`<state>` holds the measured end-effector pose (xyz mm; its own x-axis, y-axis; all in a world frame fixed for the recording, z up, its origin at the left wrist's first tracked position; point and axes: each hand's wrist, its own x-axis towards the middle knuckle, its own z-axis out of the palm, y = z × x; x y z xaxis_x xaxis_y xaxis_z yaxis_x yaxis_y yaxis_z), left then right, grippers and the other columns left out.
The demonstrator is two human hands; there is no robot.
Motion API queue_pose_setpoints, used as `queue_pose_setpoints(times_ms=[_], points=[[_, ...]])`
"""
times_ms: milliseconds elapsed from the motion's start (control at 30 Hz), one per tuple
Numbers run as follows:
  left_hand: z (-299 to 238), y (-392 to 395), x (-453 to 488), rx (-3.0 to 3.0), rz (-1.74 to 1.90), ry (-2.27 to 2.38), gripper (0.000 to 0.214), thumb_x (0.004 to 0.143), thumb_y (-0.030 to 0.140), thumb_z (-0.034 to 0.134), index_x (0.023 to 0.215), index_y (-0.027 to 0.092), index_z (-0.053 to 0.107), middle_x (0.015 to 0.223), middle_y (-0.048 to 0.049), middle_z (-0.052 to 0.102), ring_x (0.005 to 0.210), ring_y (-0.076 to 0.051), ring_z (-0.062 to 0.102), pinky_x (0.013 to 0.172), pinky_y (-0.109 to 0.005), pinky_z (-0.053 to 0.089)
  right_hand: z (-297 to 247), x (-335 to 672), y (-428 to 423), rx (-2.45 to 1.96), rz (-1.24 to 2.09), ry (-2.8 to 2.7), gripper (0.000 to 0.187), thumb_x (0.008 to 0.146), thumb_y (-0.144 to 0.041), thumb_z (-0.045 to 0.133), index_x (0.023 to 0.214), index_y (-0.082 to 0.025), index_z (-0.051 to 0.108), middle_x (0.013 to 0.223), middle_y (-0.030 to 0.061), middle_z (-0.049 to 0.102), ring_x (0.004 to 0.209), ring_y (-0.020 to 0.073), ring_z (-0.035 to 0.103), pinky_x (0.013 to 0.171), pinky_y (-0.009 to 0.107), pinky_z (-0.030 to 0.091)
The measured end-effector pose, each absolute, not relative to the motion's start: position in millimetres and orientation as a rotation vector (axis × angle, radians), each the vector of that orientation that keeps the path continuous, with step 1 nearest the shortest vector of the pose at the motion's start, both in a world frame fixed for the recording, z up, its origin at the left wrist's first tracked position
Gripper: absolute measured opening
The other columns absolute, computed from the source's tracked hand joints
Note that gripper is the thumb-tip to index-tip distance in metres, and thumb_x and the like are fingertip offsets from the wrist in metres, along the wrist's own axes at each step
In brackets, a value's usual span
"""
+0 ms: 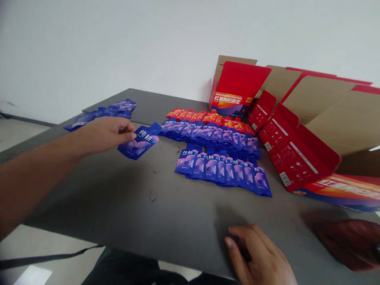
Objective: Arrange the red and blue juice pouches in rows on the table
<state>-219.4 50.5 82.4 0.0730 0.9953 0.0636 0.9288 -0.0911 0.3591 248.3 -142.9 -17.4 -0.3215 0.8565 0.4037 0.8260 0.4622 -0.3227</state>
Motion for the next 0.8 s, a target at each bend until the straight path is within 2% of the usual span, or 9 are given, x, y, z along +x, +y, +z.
queue_pose_setpoints(times_ms=[100,267,367,600,800], points=[[71.5,33.4,-179.6,1.677,0.726,1.691,0.011,0.099,0.027,0.062,0.095,0.017,0.065,0.071,0.0019,0.066,0.061,-0.013,0.061,0.065,-0.028,0.052,-16.9,244.4,-142.9,-1.421,0.093,-2.15,0.024,0.109,-0.048,0.062,0.107,-0.028,0.075,0.088,0.0043,0.075,0.073,0.0203,0.075,0.063,0.03,0.062],[46.0,37.2,-122.5,1.383,0.658,1.565,0.014,0.097,0.023,0.062,0.084,0.019,0.059,0.063,0.0019,0.058,0.052,-0.011,0.054,0.05,-0.025,0.047,-18.4,238.3,-144.2,-1.376,0.109,-2.145,0.023,0.11,-0.044,0.06,0.108,-0.026,0.073,0.087,0.0028,0.071,0.074,0.0193,0.072,0.068,0.032,0.06],[36.7,43.5,-105.7,1.311,0.608,1.593,0.012,0.094,0.024,0.065,0.084,0.02,0.059,0.061,0.0016,0.057,0.053,-0.011,0.055,0.051,-0.024,0.048,-18.0,237.4,-144.6,-1.378,0.119,-2.15,0.022,0.111,-0.042,0.058,0.108,-0.025,0.072,0.089,0.0035,0.071,0.077,0.0197,0.072,0.071,0.033,0.059],[28.8,57.7,-93.6,1.437,0.518,1.703,0.022,0.095,0.037,0.066,0.081,0.021,0.06,0.07,-0.0039,0.07,0.062,-0.014,0.067,0.065,-0.028,0.06,-15.6,236.0,-144.3,-1.356,0.128,-2.155,0.021,0.111,-0.039,0.058,0.107,-0.023,0.072,0.089,0.0043,0.072,0.078,0.0204,0.073,0.071,0.033,0.058],[33.1,73.7,-94.3,1.751,0.266,1.903,0.041,0.093,0.043,0.069,0.06,0.019,0.064,0.056,-0.0081,0.066,0.053,-0.021,0.068,0.06,-0.032,0.057,-9.4,234.5,-145.4,-1.346,0.122,-2.147,0.019,0.111,-0.035,0.059,0.106,-0.023,0.072,0.087,0.0037,0.071,0.075,0.02,0.072,0.069,0.032,0.057]])
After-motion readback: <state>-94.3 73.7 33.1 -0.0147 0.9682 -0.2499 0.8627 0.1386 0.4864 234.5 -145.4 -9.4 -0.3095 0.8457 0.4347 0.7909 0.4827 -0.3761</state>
